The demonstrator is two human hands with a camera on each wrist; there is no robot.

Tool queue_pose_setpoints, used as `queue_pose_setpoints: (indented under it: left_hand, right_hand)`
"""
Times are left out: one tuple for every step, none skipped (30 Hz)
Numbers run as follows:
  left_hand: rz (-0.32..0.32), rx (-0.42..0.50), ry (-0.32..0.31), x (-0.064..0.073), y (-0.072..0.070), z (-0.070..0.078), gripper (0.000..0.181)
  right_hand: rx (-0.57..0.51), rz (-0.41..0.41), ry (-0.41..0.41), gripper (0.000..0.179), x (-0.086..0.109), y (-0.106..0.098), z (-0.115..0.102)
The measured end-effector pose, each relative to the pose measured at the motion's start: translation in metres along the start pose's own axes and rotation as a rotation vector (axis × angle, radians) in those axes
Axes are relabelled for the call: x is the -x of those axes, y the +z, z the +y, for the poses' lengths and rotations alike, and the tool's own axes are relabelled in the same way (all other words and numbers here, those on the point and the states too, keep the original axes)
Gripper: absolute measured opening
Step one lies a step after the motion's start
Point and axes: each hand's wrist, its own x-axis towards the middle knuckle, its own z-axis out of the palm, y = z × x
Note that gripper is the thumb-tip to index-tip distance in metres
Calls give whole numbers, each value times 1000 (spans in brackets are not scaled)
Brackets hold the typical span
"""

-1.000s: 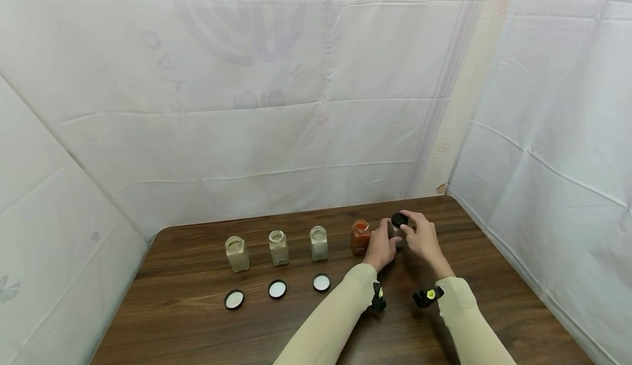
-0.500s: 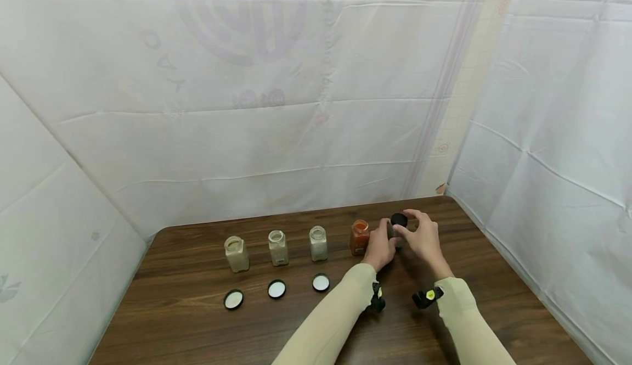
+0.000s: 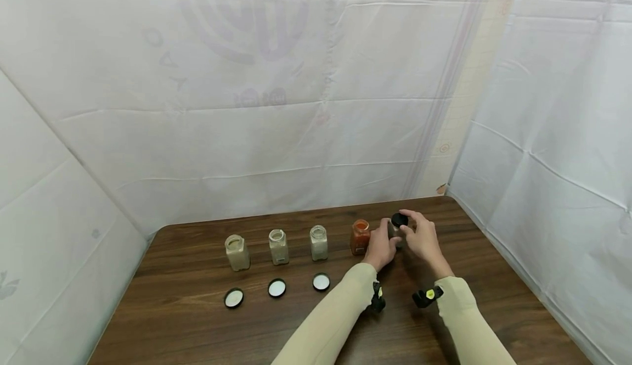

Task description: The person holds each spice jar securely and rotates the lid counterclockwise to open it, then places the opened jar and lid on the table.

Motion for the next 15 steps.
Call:
queue_pose_setpoints:
  left_hand:
    - [-2, 2, -4, 0, 0, 0, 43]
    - [-3, 4, -8, 0, 0, 0, 43]
    - [-5, 5, -11, 0, 0, 0, 43]
    - [-6, 8, -14, 0, 0, 0, 43]
    - [-7, 10, -15, 0, 0, 0, 42]
    - [-8, 11, -16, 0, 0, 0, 42]
    - [-9, 12, -16, 0, 0, 0, 42]
    - [-8, 10, -12, -1, 0, -1, 41]
    - [-6, 7, -9, -1, 1, -1, 40]
    - [-4, 4, -6, -1, 1, -1, 40]
    - [-2, 0, -4, 0, 0, -1, 39]
    - [-1, -1, -4, 0, 0, 0, 39]
    - [0, 0, -4, 0, 0, 0, 39]
    - [1, 1, -4, 1, -1, 0, 38]
    - [0, 3, -7, 1, -1, 0, 39]
  right_hand:
    - [0, -4, 3, 43, 0, 0, 0]
    - [1, -8, 7, 43, 0, 0, -1]
    - [1, -11, 9, 43, 0, 0, -1]
    - [0, -13, 10, 43, 0, 0, -1]
    - [-2, -15, 12, 43, 1, 0, -1]
    - [-4, -17, 12, 43, 1, 0, -1]
    - [-5, -21, 12, 44, 1, -1, -2]
    - [-9, -27, 13, 46, 1, -1, -2]
    - [-12, -32, 14, 48, 2, -2, -2]
    - [-14, -34, 17, 50, 2, -3, -1]
    - [-14, -33, 19, 53, 2, -3, -1]
    - [-15, -30, 25, 55, 2, -3, -1]
    - [-17, -24, 31, 57, 2, -3, -1]
    - [-20, -15, 41, 58, 2, -3, 0]
    - [-17, -3, 47, 58, 2, -3, 0]
